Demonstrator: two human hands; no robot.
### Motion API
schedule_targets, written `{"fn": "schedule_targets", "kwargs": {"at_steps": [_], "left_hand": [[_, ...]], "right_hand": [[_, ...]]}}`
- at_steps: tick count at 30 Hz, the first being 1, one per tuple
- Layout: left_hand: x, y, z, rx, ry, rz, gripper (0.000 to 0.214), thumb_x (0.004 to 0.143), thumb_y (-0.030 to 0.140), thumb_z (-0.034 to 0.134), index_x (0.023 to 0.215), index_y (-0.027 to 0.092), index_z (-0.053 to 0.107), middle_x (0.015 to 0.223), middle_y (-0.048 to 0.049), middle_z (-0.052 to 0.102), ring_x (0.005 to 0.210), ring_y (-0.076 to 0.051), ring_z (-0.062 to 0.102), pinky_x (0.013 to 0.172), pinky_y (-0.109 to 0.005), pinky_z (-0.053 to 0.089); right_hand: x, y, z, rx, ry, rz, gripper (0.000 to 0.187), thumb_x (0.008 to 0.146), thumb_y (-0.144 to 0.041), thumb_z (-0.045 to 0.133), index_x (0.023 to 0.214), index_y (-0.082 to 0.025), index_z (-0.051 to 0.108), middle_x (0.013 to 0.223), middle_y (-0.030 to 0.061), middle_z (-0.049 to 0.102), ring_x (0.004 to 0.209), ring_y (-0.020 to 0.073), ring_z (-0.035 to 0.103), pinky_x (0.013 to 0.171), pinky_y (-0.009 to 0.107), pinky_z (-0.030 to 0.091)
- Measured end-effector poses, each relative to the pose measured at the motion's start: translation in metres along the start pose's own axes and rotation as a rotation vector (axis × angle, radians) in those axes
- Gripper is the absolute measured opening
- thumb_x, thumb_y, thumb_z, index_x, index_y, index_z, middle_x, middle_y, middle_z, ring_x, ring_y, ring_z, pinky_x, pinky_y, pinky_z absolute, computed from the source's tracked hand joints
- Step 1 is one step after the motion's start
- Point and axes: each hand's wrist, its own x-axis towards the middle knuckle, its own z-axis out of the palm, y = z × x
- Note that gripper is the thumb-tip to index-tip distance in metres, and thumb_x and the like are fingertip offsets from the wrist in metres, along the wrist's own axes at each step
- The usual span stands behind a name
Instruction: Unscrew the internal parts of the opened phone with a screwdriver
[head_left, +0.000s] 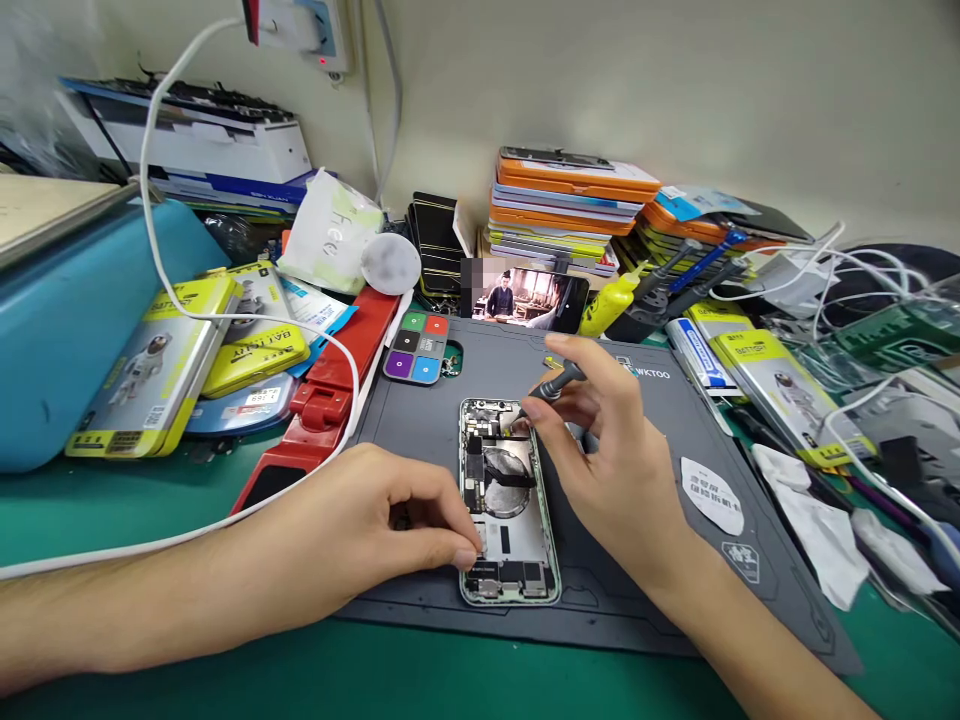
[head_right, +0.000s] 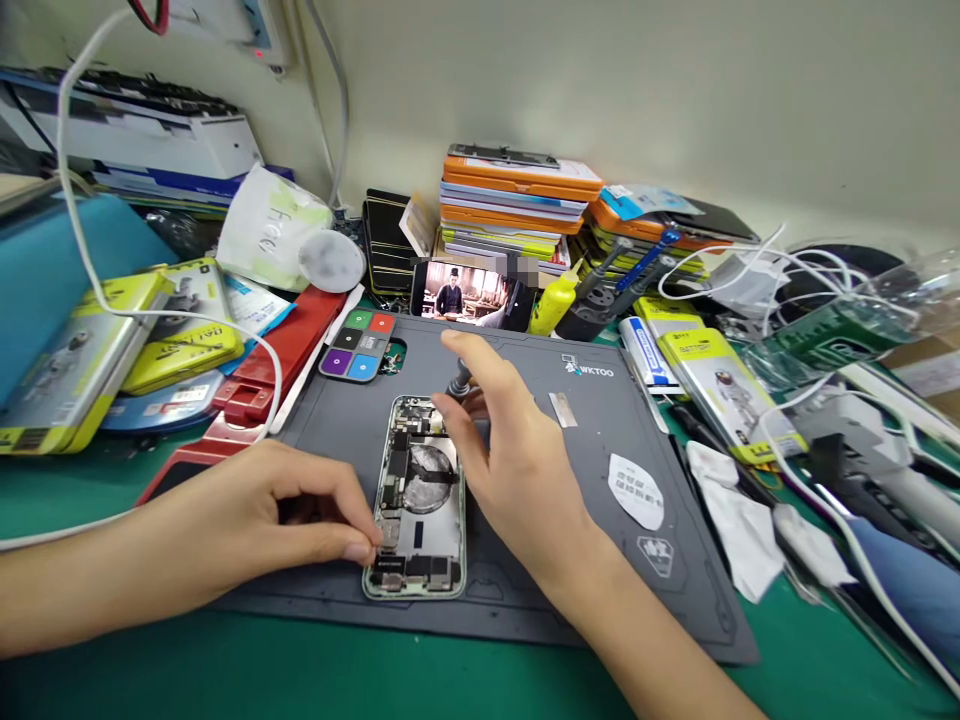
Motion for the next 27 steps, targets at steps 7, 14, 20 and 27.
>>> {"fn": "schedule_targets", "kwargs": {"at_steps": [7, 14, 20, 27], "left_hand": [[0.000, 0.000, 0.002, 0.010, 0.021, 0.005, 0.015, 0.099, 0.039, 0.076, 0.095, 0.028, 0.085, 0.091, 0.0083, 0.086, 0.083, -0.013, 0.076, 0.071, -0.018, 0.051], [0.001, 0.000, 0.000, 0.040, -0.001, 0.064, 0.021, 0.105, 0.031, 0.066, 0.095, 0.027, 0.085, 0.096, 0.0096, 0.086, 0.087, -0.011, 0.075, 0.079, -0.017, 0.051], [0.001, -0.002, 0.001, 0.026, 0.010, 0.069, 0.021, 0.106, 0.036, 0.067, 0.095, 0.027, 0.084, 0.095, 0.0094, 0.085, 0.083, -0.011, 0.071, 0.076, -0.017, 0.050], [0.000, -0.001, 0.001, -0.074, -0.016, 0.086, 0.026, 0.108, 0.035, 0.061, 0.097, 0.023, 0.082, 0.096, 0.0043, 0.085, 0.079, -0.012, 0.067, 0.074, -0.020, 0.053]], "right_hand": [[-0.001, -0.003, -0.003, 0.064, -0.091, 0.002, 0.070, 0.103, -0.006, 0.050, 0.165, -0.037, 0.038, 0.149, 0.0075, 0.062, 0.124, 0.0233, 0.070, 0.088, 0.039, 0.066], [-0.002, -0.001, -0.003, 0.036, -0.029, 0.067, 0.057, 0.110, -0.018, 0.049, 0.163, -0.036, 0.040, 0.140, 0.0066, 0.067, 0.105, 0.0203, 0.072, 0.085, 0.041, 0.065], [0.001, -0.003, 0.001, 0.262, 0.066, 0.214, 0.050, 0.110, -0.023, 0.060, 0.156, -0.036, 0.046, 0.114, 0.0024, 0.072, 0.089, 0.0180, 0.075, 0.081, 0.038, 0.069], [0.015, -0.012, -0.015, 0.738, 0.197, 0.606, 0.047, 0.101, -0.031, 0.072, 0.142, -0.033, 0.050, 0.100, -0.0018, 0.076, 0.072, 0.0164, 0.076, 0.073, 0.035, 0.069]]}}
